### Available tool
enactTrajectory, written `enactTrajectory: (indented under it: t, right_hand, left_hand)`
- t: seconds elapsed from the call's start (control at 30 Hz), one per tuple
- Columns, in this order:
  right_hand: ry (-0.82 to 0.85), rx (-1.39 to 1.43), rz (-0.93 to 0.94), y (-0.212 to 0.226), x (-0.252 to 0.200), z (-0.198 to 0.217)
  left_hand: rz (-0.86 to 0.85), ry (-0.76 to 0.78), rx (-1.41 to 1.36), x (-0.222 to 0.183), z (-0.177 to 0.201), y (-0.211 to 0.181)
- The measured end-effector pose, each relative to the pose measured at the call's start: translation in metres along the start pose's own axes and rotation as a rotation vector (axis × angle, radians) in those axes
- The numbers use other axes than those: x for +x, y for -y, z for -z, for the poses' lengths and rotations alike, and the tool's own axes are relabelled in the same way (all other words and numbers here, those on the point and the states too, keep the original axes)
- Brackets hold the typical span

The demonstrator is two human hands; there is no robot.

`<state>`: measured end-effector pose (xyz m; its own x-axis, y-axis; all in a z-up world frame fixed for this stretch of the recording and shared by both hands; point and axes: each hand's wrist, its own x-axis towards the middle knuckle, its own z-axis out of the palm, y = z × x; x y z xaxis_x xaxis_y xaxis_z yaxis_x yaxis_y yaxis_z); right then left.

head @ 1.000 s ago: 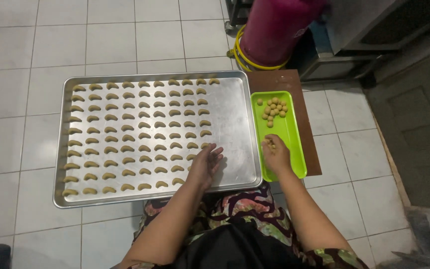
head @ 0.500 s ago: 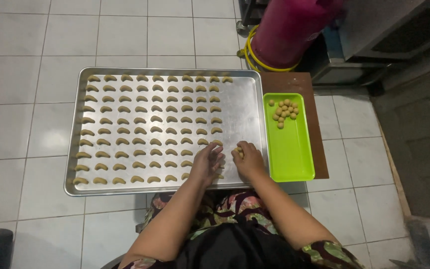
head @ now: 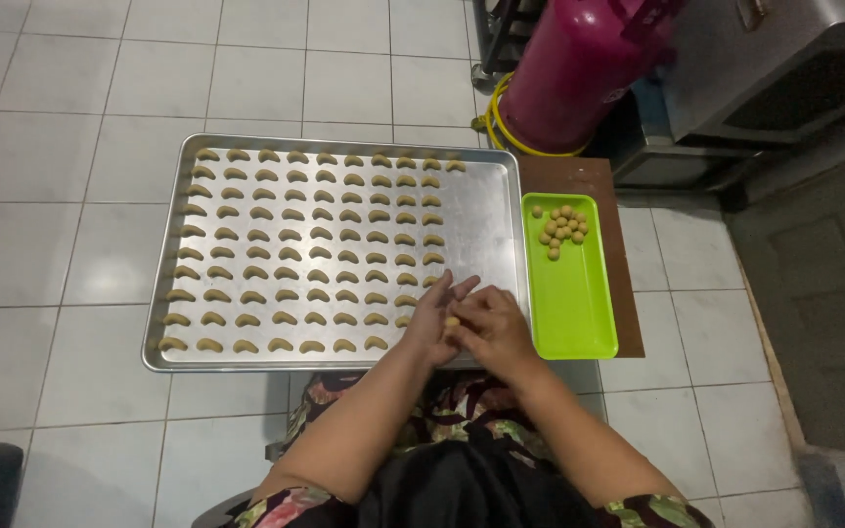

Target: Shaping small portions of dough into crescent-shaped cookies and arranging them on a baking sheet.

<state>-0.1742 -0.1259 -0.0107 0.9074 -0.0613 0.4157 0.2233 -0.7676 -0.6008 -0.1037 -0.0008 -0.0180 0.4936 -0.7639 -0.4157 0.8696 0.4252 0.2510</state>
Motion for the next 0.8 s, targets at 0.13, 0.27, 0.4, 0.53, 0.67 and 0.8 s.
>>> enactTrajectory:
  t: [0.13, 0.27, 0.4, 0.53, 0.67, 0.8]
  right_hand:
    - [-0.057, -0.157, 0.112, 0.031, 0.018, 0.009]
    - [0.363, -0.164, 0.049, 0.078, 0.007, -0.002]
    - [0.278, -0.061, -0.278, 0.075, 0.022, 0.013]
    - [0.321, -0.110, -0.184, 0.091, -0.003, 0.000]
    - [0.292, -0.182, -0.142, 0.075, -0.002, -0.001]
    - [0.217, -0.197, -0.088, 0.101, -0.003, 0.003]
  left_hand:
    - [0.094, 0.069, -0.199, -0.022, -0.022, 0.010]
    - [-0.016, -0.046, -0.158, -0.066, -0.058, -0.011]
    - [0.029, -0.014, -0.052, -0.081, -0.071, -0.004]
    - [-0.971, 0.603, 0.271, -0.042, -0.021, 0.040]
    - [-0.699, 0.496, 0.188, -0.051, -0.038, 0.029]
    - [-0.348, 0.335, 0.061, -0.057, -0.057, 0.033]
